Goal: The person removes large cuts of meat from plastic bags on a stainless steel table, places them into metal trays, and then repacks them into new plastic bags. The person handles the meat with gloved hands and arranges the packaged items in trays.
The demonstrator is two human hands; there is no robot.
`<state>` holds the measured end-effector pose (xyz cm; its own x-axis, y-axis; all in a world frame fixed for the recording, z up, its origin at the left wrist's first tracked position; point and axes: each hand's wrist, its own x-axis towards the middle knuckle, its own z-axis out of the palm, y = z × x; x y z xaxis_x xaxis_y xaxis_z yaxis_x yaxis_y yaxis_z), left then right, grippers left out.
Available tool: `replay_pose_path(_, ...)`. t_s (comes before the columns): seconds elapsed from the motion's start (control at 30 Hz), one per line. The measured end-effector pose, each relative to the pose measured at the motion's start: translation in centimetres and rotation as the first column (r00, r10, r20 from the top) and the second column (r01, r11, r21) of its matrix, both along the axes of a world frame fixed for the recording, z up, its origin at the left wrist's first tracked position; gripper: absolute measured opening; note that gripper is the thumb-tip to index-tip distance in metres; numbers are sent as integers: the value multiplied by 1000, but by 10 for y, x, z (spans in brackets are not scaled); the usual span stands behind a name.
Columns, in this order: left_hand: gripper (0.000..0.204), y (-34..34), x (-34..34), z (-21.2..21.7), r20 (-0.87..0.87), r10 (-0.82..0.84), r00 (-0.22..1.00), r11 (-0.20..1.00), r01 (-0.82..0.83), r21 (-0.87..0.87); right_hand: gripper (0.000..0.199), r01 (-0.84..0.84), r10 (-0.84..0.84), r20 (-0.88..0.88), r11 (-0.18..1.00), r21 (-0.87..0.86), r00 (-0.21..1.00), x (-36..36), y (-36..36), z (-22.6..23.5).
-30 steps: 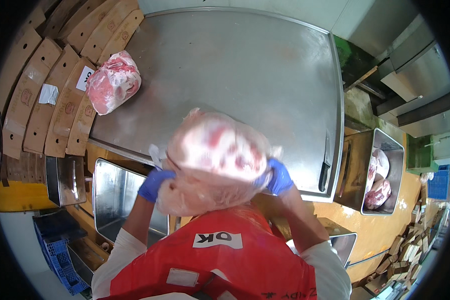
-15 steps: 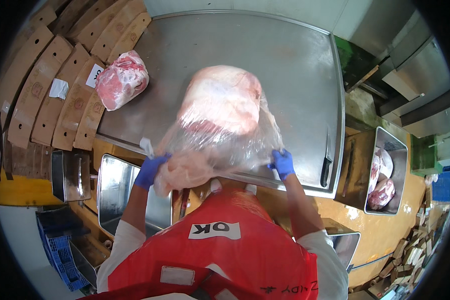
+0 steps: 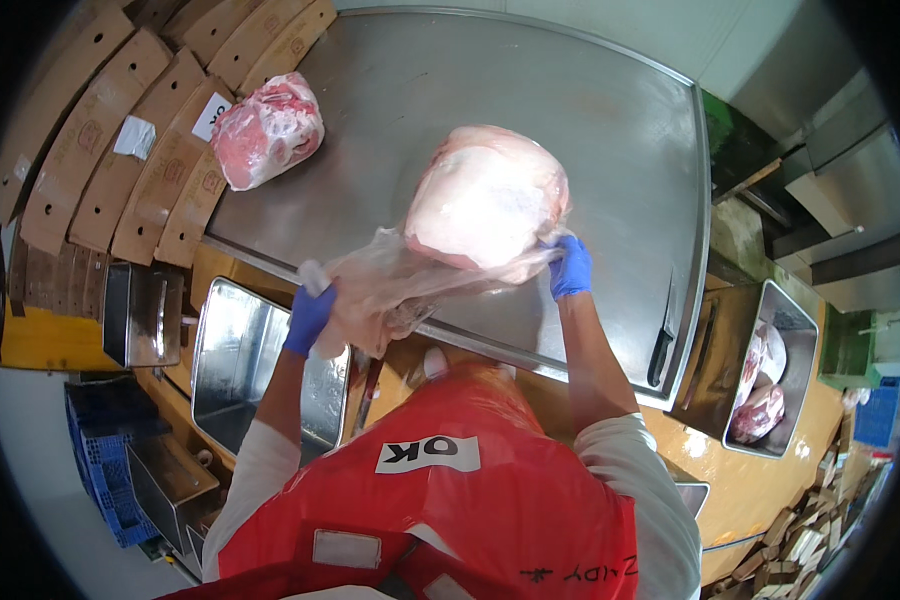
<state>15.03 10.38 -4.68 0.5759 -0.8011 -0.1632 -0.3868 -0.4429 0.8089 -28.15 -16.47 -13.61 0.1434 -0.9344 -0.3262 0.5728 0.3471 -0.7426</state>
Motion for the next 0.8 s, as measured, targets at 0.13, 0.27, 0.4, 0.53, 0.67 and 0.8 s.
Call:
replay_pose_path(0.13, 66, -64, -26, -22, 19, -211, 977, 963, 211, -171, 35, 220, -105, -496, 959, 179, 862, -1, 5, -57)
replay_pose_path(0.27, 79, -121, -53, -51, -134, -326, 936, 945, 318, -75, 33, 39, -15, -536, 999, 33, 844, -15, 27, -84)
replay_pose_path(0.4, 68, -141, -70, -80, -479, -472, 740, 881, 409, -237, 26, -200, 293, -521, 953, 228, 802, -6, 20, -56)
replay_pose_path(0.53, 53, -141, -113, -74, -625, -513, 588, 832, 518, -196, 21, -301, 403, -474, 912, 279, 783, -17, 15, -66)
replay_pose_path(0.67, 43, -143, -133, -83, -713, -435, 550, 854, 502, -135, 15, -546, 570, 44, 759, 355, 821, 3, 50, -64)
replay_pose_path(0.8, 31, -135, -113, -64, -843, -289, 454, 897, 436, -73, 16, -662, 578, 345, 717, 219, 739, 13, 88, -75)
